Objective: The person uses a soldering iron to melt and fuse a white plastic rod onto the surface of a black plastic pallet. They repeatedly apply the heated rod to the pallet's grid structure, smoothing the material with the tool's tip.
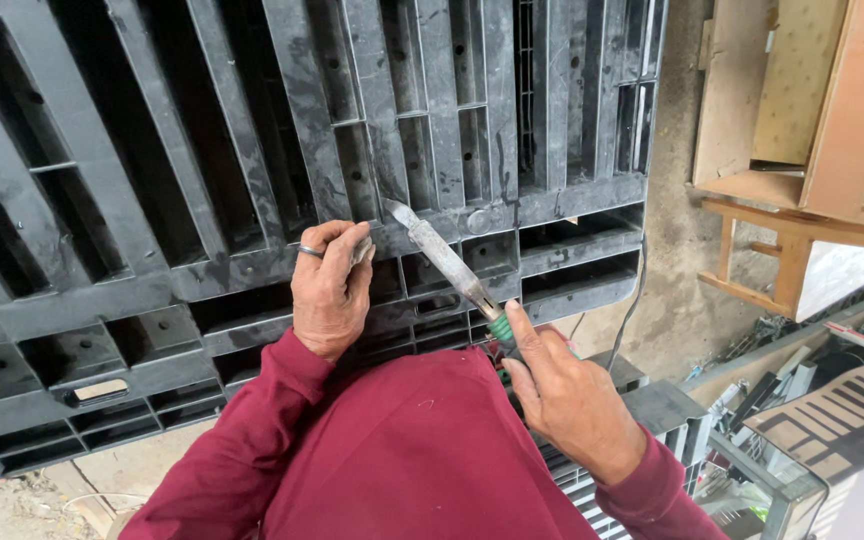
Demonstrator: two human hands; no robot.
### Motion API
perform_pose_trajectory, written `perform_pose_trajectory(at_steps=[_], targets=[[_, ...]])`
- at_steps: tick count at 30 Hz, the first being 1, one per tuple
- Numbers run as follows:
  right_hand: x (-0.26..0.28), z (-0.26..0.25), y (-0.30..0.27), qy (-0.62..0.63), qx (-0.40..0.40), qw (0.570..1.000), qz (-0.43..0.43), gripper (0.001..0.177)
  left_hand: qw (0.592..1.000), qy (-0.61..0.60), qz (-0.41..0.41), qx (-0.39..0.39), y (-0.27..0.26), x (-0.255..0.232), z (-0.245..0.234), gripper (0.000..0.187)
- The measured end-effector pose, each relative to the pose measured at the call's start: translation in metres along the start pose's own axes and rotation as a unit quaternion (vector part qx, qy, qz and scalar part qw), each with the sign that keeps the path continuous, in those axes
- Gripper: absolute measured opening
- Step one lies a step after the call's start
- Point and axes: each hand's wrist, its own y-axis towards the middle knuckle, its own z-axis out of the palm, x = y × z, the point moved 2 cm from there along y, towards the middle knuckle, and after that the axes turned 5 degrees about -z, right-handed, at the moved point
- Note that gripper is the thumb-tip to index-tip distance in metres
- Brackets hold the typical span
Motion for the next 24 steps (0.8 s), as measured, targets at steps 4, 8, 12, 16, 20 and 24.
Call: perform_pose_trajectory(at_steps=[4, 8, 12, 16, 20, 24], targets=[[0.002, 0.007, -0.003, -0.024, 0.033, 0.998, 0.039, 0.070, 1.000, 0.000, -0.002, 0.001, 0.000, -0.001, 0.000, 0.042], [0.003, 0.004, -0.001, -0.018, 0.019, 0.999, 0.031, 0.069, 1.000, -0.001, -0.001, 0.001, 0.000, -0.001, 0.000, 0.040], [0.003, -0.004, 0.004, 0.021, 0.028, 0.999, 0.041, 0.070, 1.000, -0.004, -0.003, 0.001, 0.000, -0.001, 0.000, 0.039], [-0.003, -0.011, 0.012, 0.051, 0.082, 0.992, 0.084, 0.069, 1.000, 0.005, 0.001, 0.005, 0.000, -0.002, -0.001, 0.038], [-0.005, -0.022, 0.019, 0.022, 0.070, 0.996, 0.047, 0.069, 1.000, 0.001, -0.010, 0.004, 0.001, -0.003, 0.000, 0.036], [-0.010, -0.029, 0.027, 0.013, 0.085, 0.996, 0.034, 0.069, 1.000, 0.001, -0.011, 0.000, 0.002, -0.004, -0.001, 0.036]])
